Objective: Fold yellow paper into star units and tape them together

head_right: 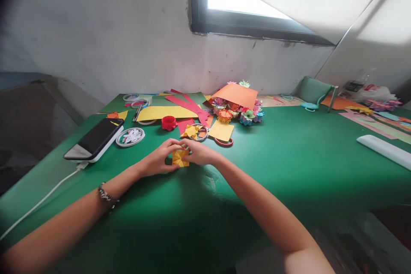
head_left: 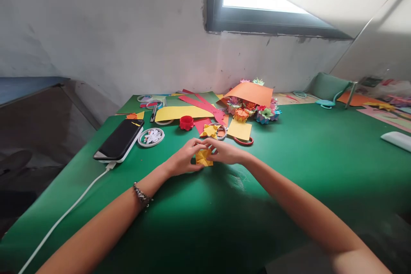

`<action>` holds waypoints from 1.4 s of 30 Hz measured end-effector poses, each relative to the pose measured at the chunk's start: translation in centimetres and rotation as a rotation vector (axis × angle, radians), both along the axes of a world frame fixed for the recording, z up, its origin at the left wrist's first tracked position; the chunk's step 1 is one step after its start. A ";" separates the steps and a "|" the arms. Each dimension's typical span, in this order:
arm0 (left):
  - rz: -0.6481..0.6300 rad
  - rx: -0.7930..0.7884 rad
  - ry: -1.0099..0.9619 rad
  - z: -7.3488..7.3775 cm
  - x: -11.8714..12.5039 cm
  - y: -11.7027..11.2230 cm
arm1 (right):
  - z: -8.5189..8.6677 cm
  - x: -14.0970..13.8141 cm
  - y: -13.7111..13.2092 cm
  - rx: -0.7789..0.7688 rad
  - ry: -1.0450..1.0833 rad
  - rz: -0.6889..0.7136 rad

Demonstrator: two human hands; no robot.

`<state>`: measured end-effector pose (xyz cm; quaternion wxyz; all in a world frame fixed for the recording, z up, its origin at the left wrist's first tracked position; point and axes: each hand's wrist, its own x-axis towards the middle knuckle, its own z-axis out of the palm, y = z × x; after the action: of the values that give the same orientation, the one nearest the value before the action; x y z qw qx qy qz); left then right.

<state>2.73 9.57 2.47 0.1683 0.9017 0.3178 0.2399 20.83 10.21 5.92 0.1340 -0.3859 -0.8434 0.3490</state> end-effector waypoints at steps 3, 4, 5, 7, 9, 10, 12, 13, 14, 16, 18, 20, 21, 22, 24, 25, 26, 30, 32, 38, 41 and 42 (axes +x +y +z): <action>0.062 0.075 -0.019 0.2 -0.4 0.9 | 0.5 -0.3 1.7 -0.025 0.081 0.010; 0.076 0.071 -0.045 0.3 -0.5 1.1 | 0.6 -0.5 2.2 -0.025 0.112 0.001; 0.093 0.053 -0.088 0.3 -0.6 1.3 | 0.6 -0.6 2.5 -0.017 0.134 -0.010; 0.164 -0.031 -0.226 0.4 -0.3 1.5 | 0.3 -1.0 3.1 -0.005 0.195 -0.039; 0.271 -0.192 -0.418 0.4 0.3 1.9 | -0.2 -1.3 3.6 -0.009 0.291 -0.071; 0.311 -0.304 -0.527 0.4 0.8 2.1 | -0.4 -1.4 3.8 -0.019 0.347 -0.083; 0.354 -0.518 -0.702 0.4 1.6 2.4 | -0.9 -1.5 4.2 -0.032 0.449 -0.115; 0.372 -0.599 -0.786 0.4 1.9 2.5 | -1.1 -1.6 4.3 -0.032 0.484 -0.133; 0.375 -0.674 -0.842 0.5 2.2 2.6 | -1.2 -1.6 4.4 -0.030 0.515 -0.154; 0.372 -0.731 -0.881 0.6 2.3 2.4 | -1.5 -1.6 4.5 -0.005 0.573 -0.207; 0.366 -0.759 -0.899 0.7 2.1 2.2 | -1.7 -1.5 4.5 0.038 0.623 -0.230; 0.349 -0.819 -0.941 0.7 1.9 1.9 | -1.9 -1.4 4.3 0.089 0.659 -0.234; 0.337 -0.861 -0.966 0.6 1.9 1.8 | -2.0 -1.4 4.2 0.114 0.666 -0.235; 0.324 -0.907 -0.991 0.6 1.8 1.7 | -2.1 -1.4 4.1 0.137 0.663 -0.237; 0.305 -0.985 -1.037 0.5 1.8 1.6 | -2.2 -1.4 3.9 0.191 0.639 -0.250; 0.301 -1.006 -1.052 0.4 1.8 1.6 | -2.3 -1.4 3.8 0.219 0.624 -0.257; 0.300 -1.018 -1.068 0.4 1.8 1.6 | -2.3 -1.4 3.7 0.246 0.611 -0.262; 0.320 -1.032 -1.114 0.3 1.9 1.6 | -2.2 -1.5 3.5 0.321 0.554 -0.233; 0.321 -1.032 -1.115 0.3 1.9 1.5 | -2.2 -1.5 3.4 0.343 0.515 -0.209; 0.299 -1.063 -1.103 0.5 2.0 1.3 | -1.8 -1.4 3.3 0.550 0.402 -0.115; 0.355 -1.086 -1.121 0.5 1.9 1.3 | -1.8 -1.4 3.3 0.647 0.381 -0.126; 0.366 -1.085 -1.126 0.4 1.8 1.4 | -1.9 -1.3 3.3 0.667 0.381 -0.138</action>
<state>4.56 10.93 2.89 0.6762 0.3714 0.4003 0.4946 19.49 13.48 4.07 0.4294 -0.3053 -0.8427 0.1111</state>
